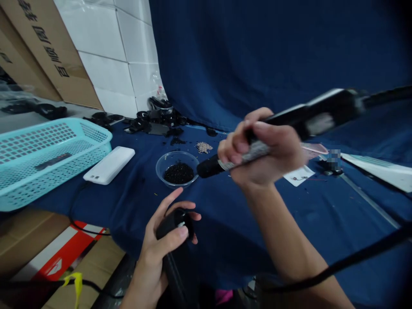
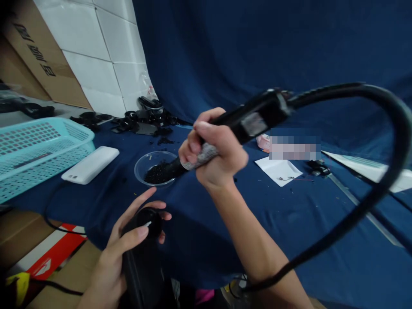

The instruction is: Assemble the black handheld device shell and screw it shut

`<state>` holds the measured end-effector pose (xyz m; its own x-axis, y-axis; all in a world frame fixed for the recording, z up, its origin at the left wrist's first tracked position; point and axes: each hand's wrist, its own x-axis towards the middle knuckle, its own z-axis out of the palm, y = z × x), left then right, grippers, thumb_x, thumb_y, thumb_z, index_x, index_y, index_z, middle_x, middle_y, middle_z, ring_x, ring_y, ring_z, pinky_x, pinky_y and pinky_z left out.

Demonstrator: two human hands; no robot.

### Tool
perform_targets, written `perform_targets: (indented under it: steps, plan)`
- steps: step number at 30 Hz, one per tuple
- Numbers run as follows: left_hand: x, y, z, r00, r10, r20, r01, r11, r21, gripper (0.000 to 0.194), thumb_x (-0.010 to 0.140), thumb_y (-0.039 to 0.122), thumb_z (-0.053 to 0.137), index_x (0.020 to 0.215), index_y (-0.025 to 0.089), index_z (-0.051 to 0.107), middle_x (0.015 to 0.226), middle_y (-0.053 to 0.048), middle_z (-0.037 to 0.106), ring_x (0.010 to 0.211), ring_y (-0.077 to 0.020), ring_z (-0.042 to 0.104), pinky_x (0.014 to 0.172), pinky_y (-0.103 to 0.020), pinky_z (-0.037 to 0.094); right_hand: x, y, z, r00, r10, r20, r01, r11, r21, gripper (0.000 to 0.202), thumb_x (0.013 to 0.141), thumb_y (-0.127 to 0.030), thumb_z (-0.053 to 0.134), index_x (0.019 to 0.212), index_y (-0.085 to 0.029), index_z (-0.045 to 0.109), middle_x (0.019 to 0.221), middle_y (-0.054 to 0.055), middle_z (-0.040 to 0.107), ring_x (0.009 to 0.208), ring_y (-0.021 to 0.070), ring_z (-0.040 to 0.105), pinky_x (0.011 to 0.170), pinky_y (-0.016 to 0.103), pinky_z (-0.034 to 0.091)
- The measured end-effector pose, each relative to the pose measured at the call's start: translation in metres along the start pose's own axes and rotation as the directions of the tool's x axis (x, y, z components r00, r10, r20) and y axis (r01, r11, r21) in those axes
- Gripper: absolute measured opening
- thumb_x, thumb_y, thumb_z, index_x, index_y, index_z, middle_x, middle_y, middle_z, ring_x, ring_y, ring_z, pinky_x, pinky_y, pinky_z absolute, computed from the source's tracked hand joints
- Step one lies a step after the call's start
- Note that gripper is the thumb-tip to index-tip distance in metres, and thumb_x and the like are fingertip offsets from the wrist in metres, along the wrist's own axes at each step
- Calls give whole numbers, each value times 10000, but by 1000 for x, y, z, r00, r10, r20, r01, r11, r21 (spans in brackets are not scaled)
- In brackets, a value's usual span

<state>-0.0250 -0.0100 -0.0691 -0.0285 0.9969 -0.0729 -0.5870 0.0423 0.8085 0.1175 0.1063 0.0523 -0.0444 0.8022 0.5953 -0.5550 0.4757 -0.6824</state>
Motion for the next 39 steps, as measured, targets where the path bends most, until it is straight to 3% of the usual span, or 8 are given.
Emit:
perform_targets:
  steps: [3, 7, 14, 18, 23, 29, 33, 39]
  plan:
    - [-2, -12, -2, 995, 1, -97, 4, 999, 44, 530, 750, 298, 806, 1258, 197, 696, 1105, -115, 679, 947, -313, 702, 558, -341, 606, 11, 41, -3, 999, 49, -4, -49, 999, 1, 158, 774, -254, 701, 744, -223, 550, 496, -68, 474, 358, 108, 386, 369, 247, 391]
    - [-11, -22, -10, 987, -30, -157, 38, 998, 47, 467, 721, 300, 842, 1164, 208, 726, 1079, -99, 667, 906, -290, 699, 545, -330, 594, 17, 91, -11, 990, 139, 38, -136, 989, -54, 168, 768, -228, 726, 715, -204, 569, 485, -59, 504, 347, 115, 424, 373, 260, 418]
    - [-22, -14, -12, 976, -34, -214, 35, 999, -1, 457, 677, 305, 865, 1112, 218, 753, 1060, -101, 661, 903, -284, 680, 550, -322, 580, 9, 111, -22, 981, 196, 9, -195, 979, -58, 164, 746, -246, 740, 742, -204, 582, 487, -67, 507, 356, 110, 428, 379, 245, 412]
    - [-17, -10, -9, 979, -5, -202, 7, 1000, 13, 452, 695, 298, 841, 1129, 211, 750, 1095, -113, 661, 931, -290, 671, 563, -322, 584, 12, 94, -21, 977, 209, -37, -210, 978, -22, 174, 743, -279, 709, 752, -214, 548, 485, -68, 485, 360, 110, 403, 387, 251, 415]
    - [-10, -4, -6, 992, 28, -125, -27, 1000, 10, 562, 715, 298, 831, 1258, 230, 700, 1192, -126, 675, 986, -323, 684, 577, -339, 601, 13, 41, -13, 977, 192, -90, -186, 980, 71, 153, 722, -281, 644, 711, -215, 506, 499, -59, 441, 383, 102, 378, 397, 238, 399]
    - [-1, 0, -5, 996, 24, 90, -21, 999, -36, 912, 730, 265, 860, 1558, 286, 478, 1423, -196, 622, 1132, -431, 686, 569, -357, 640, -5, -13, 2, 992, 120, -33, -116, 989, 94, 132, 742, -268, 600, 670, -195, 516, 490, -46, 409, 369, 100, 374, 380, 230, 375]
    - [-8, 4, -5, 971, 26, 237, -22, 1000, -18, 802, 755, 267, 861, 1499, 348, 574, 1487, -166, 605, 1205, -476, 661, 561, -346, 650, -17, -30, 5, 994, 112, 2, -112, 989, 97, 131, 742, -279, 608, 686, -197, 522, 481, -52, 403, 353, 98, 357, 366, 232, 363]
    - [-28, 16, 6, 992, -22, 126, 21, 1000, 9, 665, 694, 345, 901, 1336, 298, 732, 1394, -196, 677, 1234, -543, 622, 528, -363, 638, -30, -50, 7, 985, 164, 59, -166, 986, 30, 111, 757, -278, 641, 725, -221, 551, 504, -62, 419, 374, 96, 382, 389, 249, 397]
